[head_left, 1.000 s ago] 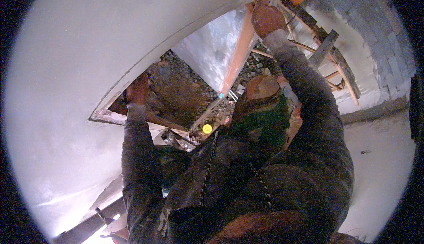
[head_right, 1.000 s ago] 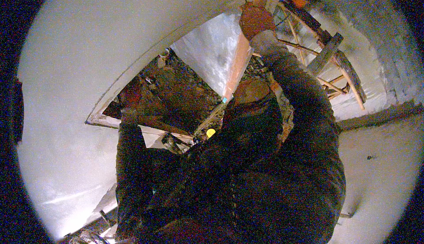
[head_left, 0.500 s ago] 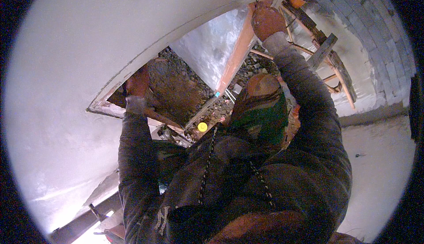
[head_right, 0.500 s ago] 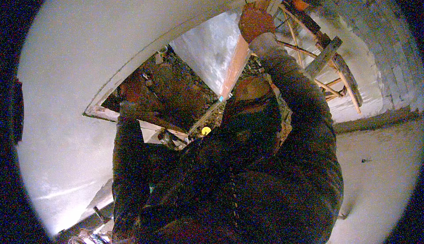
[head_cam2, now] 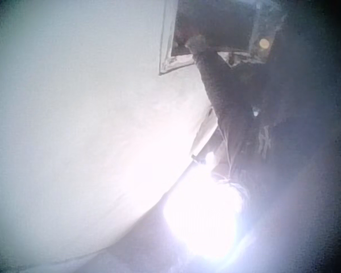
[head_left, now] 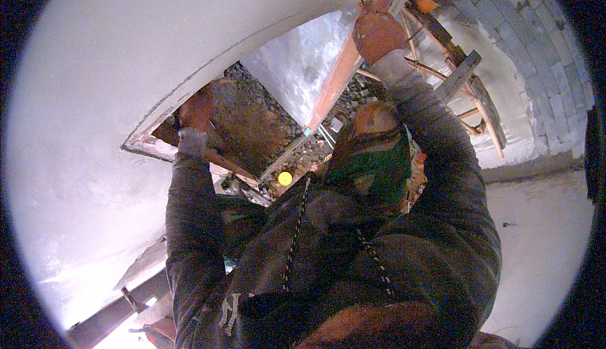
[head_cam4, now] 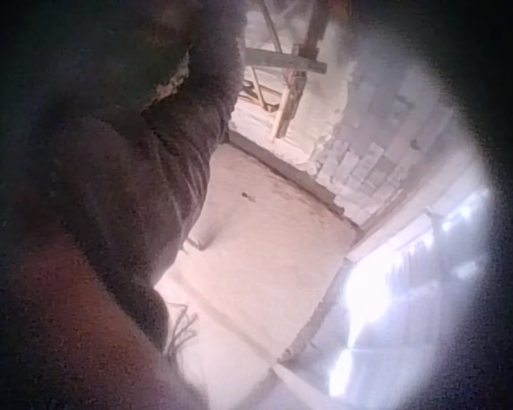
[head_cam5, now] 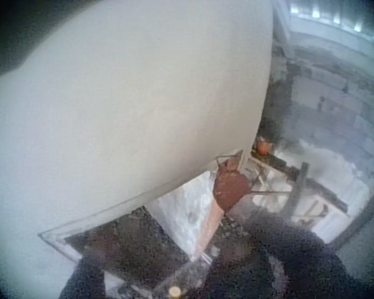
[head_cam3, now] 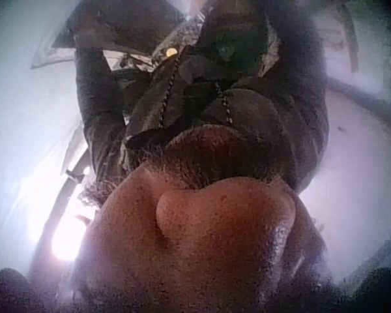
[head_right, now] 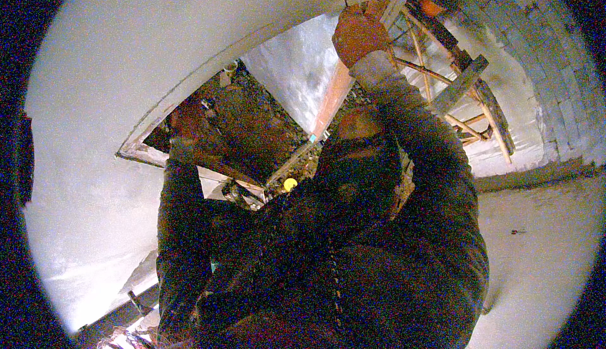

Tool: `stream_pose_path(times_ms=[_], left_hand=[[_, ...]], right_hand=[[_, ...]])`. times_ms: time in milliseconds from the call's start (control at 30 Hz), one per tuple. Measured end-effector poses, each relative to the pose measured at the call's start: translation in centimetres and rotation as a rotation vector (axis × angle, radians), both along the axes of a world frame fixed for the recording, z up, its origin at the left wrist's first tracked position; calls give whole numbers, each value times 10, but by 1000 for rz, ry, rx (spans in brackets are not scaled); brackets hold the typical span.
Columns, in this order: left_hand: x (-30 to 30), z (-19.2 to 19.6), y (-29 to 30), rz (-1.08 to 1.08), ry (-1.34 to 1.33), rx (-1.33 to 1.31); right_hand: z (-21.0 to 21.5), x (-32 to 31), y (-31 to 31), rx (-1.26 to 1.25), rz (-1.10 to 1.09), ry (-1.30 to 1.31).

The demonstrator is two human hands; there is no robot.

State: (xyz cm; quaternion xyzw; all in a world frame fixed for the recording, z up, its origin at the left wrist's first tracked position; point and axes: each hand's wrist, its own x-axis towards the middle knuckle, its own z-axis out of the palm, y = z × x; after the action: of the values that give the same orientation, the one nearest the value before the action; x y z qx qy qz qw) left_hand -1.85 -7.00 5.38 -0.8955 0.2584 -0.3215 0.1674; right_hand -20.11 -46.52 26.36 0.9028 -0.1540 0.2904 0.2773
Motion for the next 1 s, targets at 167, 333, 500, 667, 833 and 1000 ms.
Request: stream_pose_path(times_ms=[167,333,500,667,833,1000], left_hand=[[-4,8,-2,-5,-14,-100],[0,-3,-2,-54,26,-78],[-6,-6,14,-76,19,-53],[-7,-4,14,-92,14,-31],[-10,-4,16,-63,34,-38],[-12,4,8,-34,42,-64]], right_hand=[[18,-12,25,15,43,121],[12,-25,15,47,26,56],[-1,-88,-39,231,-102,24],[-62,-176,-158,385,-177,408],[-185,-189,-200,452,-532,935],[-233,-190,-206,502,-575,947]])
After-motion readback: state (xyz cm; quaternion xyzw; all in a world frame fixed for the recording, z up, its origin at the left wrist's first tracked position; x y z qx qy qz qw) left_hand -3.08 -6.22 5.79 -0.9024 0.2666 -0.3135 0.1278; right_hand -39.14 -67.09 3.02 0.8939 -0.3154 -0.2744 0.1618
